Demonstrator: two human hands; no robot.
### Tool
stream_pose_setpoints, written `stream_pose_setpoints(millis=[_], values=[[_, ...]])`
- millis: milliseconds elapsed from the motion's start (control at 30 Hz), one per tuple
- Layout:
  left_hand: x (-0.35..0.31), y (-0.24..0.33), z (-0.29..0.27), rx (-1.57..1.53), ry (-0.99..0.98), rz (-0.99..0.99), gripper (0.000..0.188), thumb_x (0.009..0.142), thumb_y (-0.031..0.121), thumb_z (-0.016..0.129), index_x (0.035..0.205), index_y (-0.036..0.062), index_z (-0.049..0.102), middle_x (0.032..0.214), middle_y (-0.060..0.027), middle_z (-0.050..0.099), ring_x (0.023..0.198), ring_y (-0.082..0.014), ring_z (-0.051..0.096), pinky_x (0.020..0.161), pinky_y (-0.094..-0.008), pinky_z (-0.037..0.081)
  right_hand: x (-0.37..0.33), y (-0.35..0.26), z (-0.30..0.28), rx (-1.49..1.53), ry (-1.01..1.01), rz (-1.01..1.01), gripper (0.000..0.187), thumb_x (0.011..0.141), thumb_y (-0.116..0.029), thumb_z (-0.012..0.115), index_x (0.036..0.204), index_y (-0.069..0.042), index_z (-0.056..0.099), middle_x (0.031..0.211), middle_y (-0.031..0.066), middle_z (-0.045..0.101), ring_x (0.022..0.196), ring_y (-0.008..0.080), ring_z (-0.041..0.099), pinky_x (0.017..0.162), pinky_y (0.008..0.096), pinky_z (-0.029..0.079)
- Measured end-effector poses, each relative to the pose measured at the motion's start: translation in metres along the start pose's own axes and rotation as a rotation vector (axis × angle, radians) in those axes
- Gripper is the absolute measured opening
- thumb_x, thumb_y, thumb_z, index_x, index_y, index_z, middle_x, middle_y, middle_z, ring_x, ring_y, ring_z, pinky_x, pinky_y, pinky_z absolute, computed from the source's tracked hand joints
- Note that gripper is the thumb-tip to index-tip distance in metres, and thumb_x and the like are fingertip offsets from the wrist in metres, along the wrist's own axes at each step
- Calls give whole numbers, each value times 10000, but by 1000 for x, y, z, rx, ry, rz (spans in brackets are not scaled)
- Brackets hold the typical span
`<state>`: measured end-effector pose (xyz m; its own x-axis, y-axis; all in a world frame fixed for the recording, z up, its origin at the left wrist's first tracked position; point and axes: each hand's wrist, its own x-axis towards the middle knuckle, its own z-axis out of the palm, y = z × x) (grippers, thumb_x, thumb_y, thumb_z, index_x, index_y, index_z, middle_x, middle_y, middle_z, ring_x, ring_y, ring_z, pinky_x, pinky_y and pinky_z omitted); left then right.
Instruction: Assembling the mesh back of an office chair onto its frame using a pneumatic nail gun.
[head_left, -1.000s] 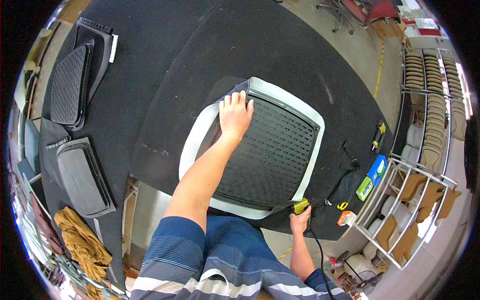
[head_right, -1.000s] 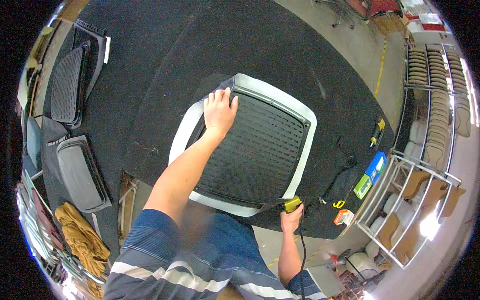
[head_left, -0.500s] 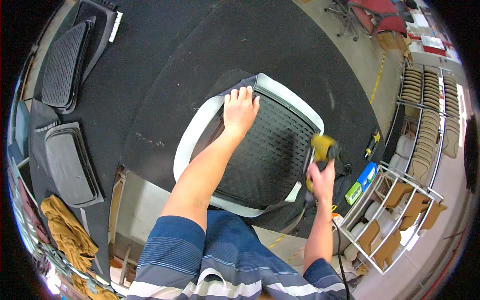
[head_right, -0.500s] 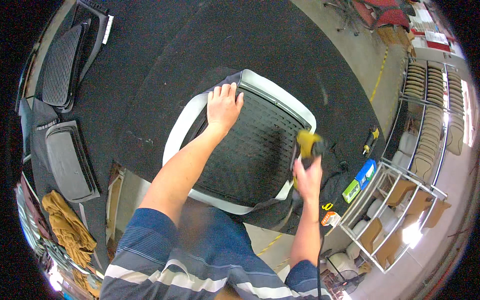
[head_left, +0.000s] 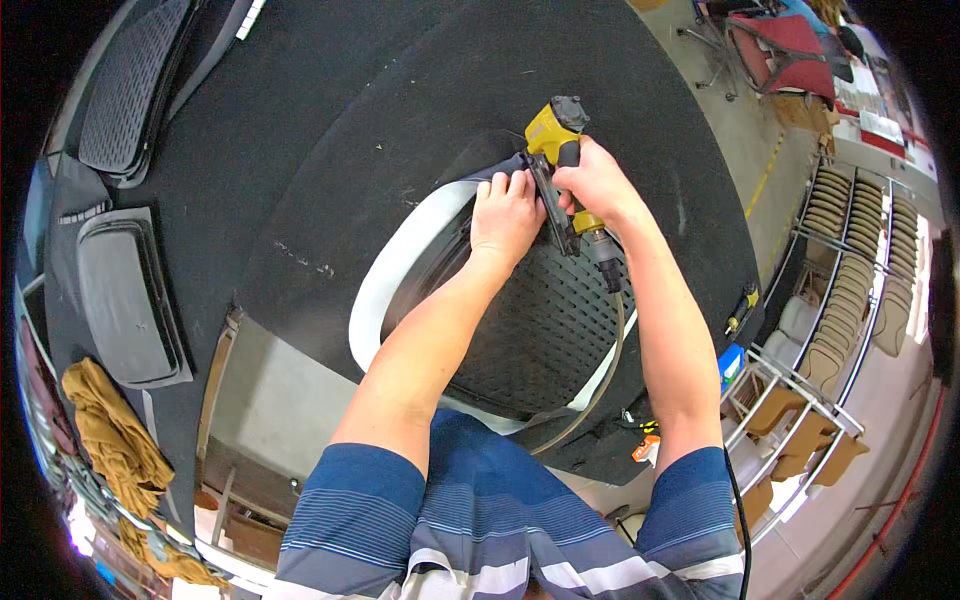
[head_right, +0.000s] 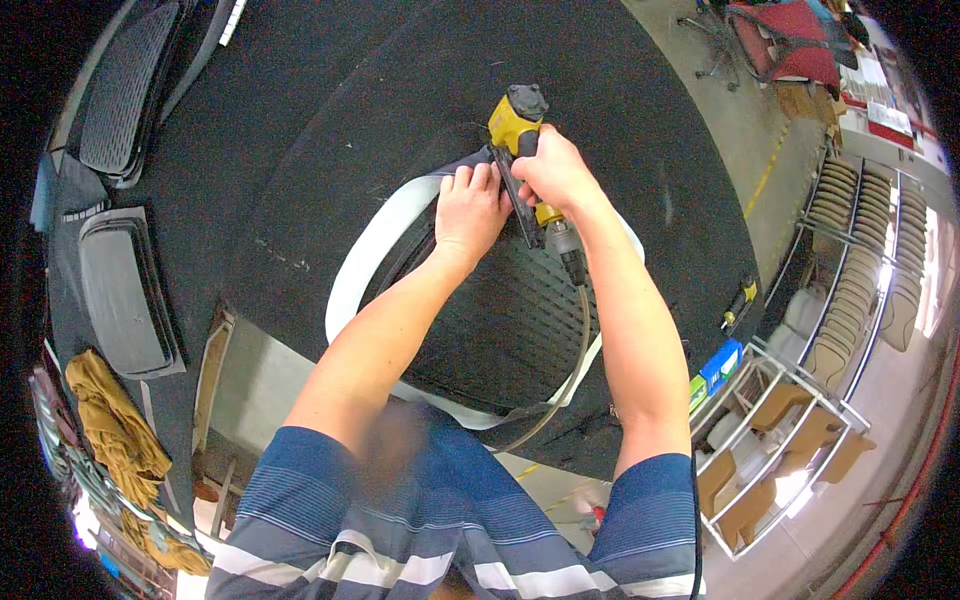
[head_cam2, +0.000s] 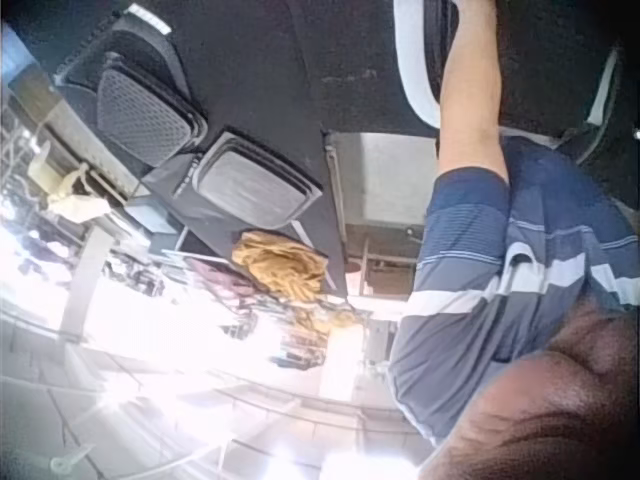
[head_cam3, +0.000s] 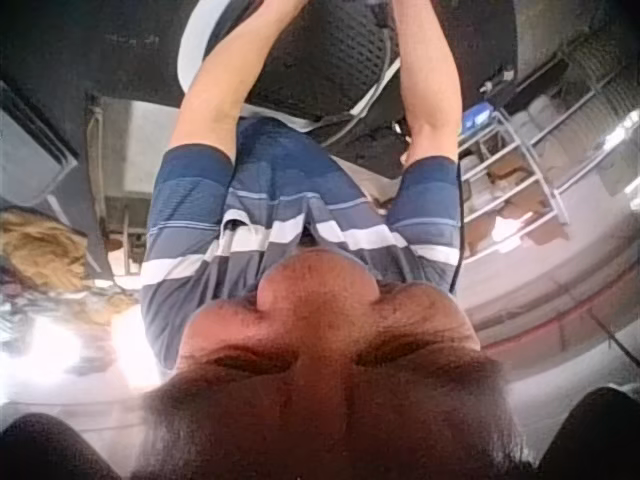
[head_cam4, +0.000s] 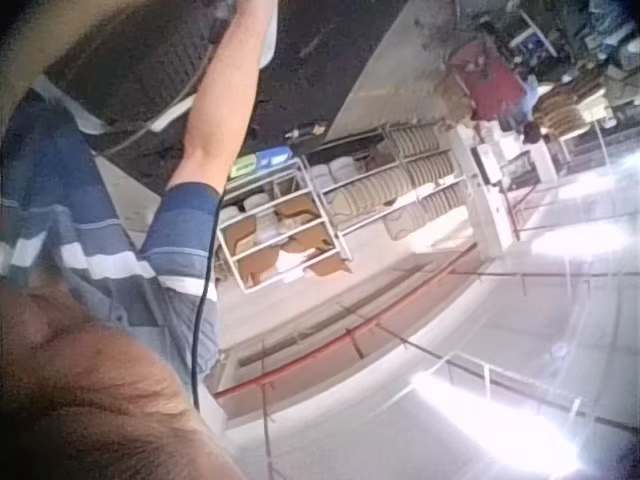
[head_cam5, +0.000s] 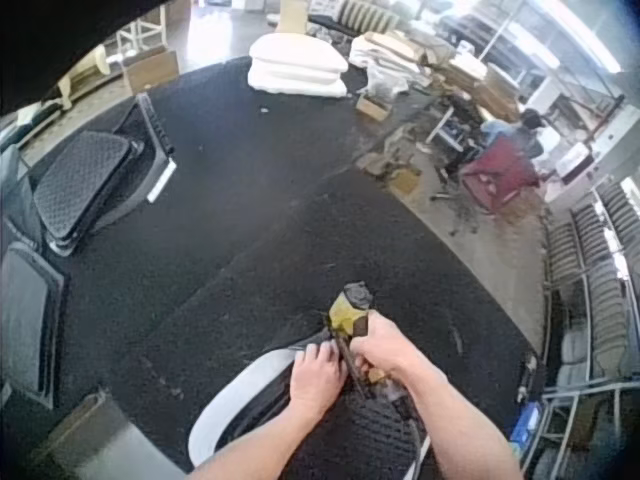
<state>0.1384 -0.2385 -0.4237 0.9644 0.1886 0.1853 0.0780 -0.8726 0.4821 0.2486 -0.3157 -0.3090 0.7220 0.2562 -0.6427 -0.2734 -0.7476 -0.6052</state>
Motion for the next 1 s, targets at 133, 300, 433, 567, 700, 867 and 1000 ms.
stream_pose_setpoints(millis=[133,300,433,567,700,867,1000], values=[[0,0,2,22,51,5,270,793,279,624,943,54,625,915,-50,520,892,-233,507,763,-362,415,0,-8,-2,7,-23,-9,357,750,-37,582,1086,44,493,747,104,613,537,160,613,472,310,508],[1,1,1,40,-48,8,329,798,311,624,1005,55,618,939,-51,525,910,-235,505,777,-368,413,3,-14,-5,-68,-78,23,313,748,-25,572,1048,43,513,715,100,609,536,165,615,478,313,510],[2,2,2,24,-51,-8,327,798,312,625,1002,57,617,941,-54,527,913,-238,506,779,-369,414,8,-12,-2,-114,-40,30,286,745,-21,568,1017,58,525,713,118,616,534,171,615,479,316,510],[1,1,2,11,26,12,233,796,271,614,901,66,644,903,-52,528,880,-237,507,754,-364,413,9,-19,-2,-160,-93,37,328,749,-22,569,1048,96,505,720,148,629,544,186,621,485,323,511],[1,1,3,26,11,17,245,796,282,609,898,63,650,907,-50,533,881,-236,508,757,-366,411,19,-16,0,-229,-103,50,323,749,-11,570,1035,122,503,710,156,631,547,195,624,485,330,512],[2,5,0,33,-57,1,264,810,297,619,937,67,633,944,-57,540,913,-243,514,784,-372,415,23,-18,-3,-259,-145,55,328,754,-1,572,1043,131,490,688,166,636,543,205,635,482,338,517],[2,2,1,37,-61,-8,267,820,300,613,947,65,633,974,-57,553,928,-245,523,793,-375,413,29,-23,5,-335,-184,105,321,770,18,560,1065,121,489,729,145,619,534,178,606,448,328,494]])
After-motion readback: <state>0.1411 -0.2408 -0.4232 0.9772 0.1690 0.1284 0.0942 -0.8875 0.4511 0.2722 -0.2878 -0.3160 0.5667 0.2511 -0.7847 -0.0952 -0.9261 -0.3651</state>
